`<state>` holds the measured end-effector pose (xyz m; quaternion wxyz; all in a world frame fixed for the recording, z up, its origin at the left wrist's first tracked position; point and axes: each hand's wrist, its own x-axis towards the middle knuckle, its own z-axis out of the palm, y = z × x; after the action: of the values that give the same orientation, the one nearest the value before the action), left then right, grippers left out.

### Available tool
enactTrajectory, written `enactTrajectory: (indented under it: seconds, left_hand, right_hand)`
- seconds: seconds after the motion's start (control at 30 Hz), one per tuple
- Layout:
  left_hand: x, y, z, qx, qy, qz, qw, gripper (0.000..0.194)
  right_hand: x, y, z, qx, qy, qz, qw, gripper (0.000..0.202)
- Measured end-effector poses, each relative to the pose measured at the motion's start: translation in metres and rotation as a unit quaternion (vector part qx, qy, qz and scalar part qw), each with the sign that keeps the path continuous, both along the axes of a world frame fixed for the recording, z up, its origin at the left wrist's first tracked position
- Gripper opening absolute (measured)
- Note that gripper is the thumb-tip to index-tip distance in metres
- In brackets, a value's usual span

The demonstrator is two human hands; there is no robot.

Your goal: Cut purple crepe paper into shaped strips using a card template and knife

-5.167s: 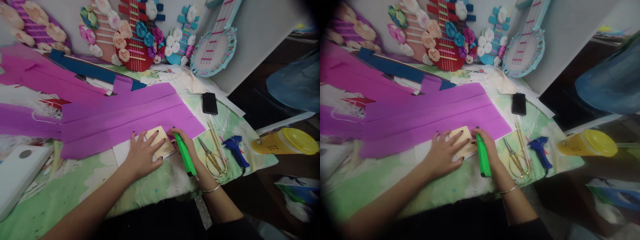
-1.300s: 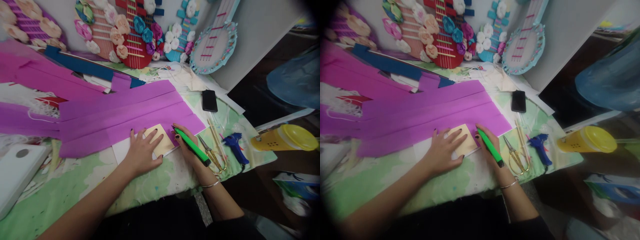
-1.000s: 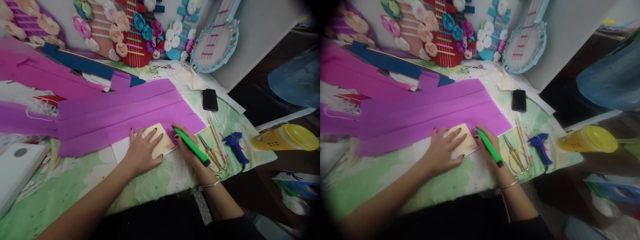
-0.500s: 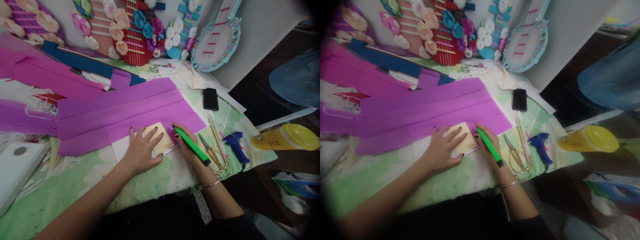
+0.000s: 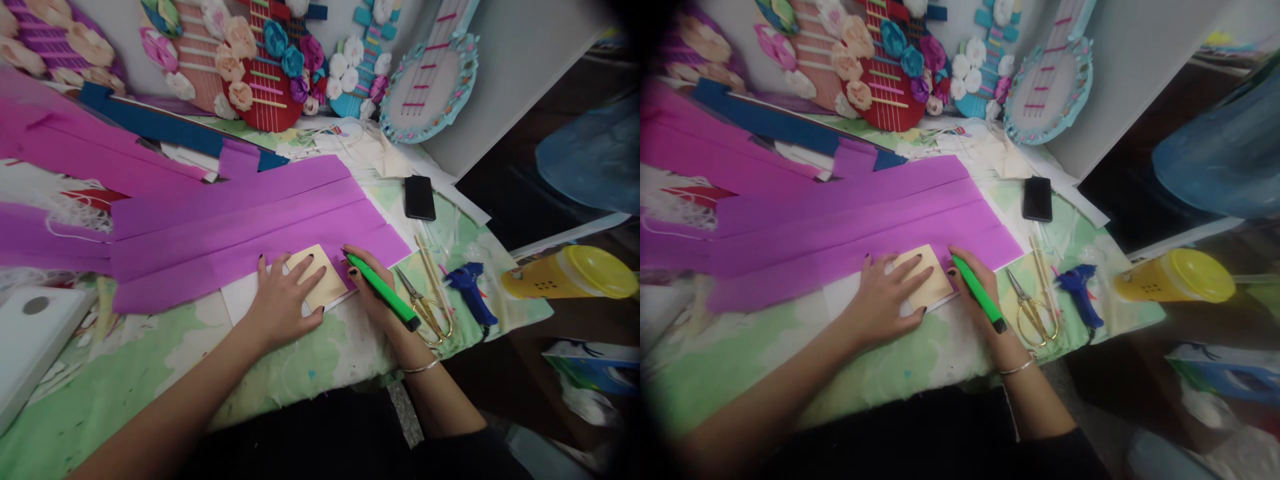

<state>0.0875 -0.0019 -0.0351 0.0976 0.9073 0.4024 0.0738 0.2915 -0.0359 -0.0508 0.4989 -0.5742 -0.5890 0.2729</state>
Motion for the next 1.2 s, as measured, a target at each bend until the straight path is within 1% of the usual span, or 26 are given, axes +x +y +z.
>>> enactTrajectory:
  seconds: [0.2, 0.43, 0.57, 0.83, 1.03, 1.2]
  left_hand:
    - [-0.001, 0.001, -0.001, -0.002, -0.003, -0.012, 1.0, 0.063]
    - [-0.001, 0.0, -0.003, 0.005, -0.009, -0.009, 1.0, 0.063]
    - [0.0, 0.0, -0.002, 0.007, -0.007, -0.008, 1.0, 0.064]
    - [0.001, -0.002, 0.0, 0.017, 0.005, -0.004, 1.0, 0.061]
    - [0.015, -0.015, -0.005, 0.049, 0.025, -0.017, 0.998, 0.058]
    - [0.027, -0.03, -0.013, 0.055, 0.033, 0.009, 0.998, 0.057]
  right_hand:
    - [-0.001, 0.0, 0.001, 0.008, 0.002, -0.013, 1.0, 0.034]
    - [-0.001, 0.001, -0.003, 0.015, 0.008, -0.012, 1.0, 0.035]
    - [0.0, 0.001, -0.003, 0.023, 0.005, -0.013, 1.0, 0.034]
    - [-0.001, -0.001, 0.0, 0.014, -0.009, -0.021, 1.0, 0.032]
    - [-0.001, 0.0, 0.001, 0.019, -0.017, -0.023, 0.999, 0.032]
    - [-0.002, 0.0, 0.003, 0.007, -0.028, -0.031, 0.999, 0.034]
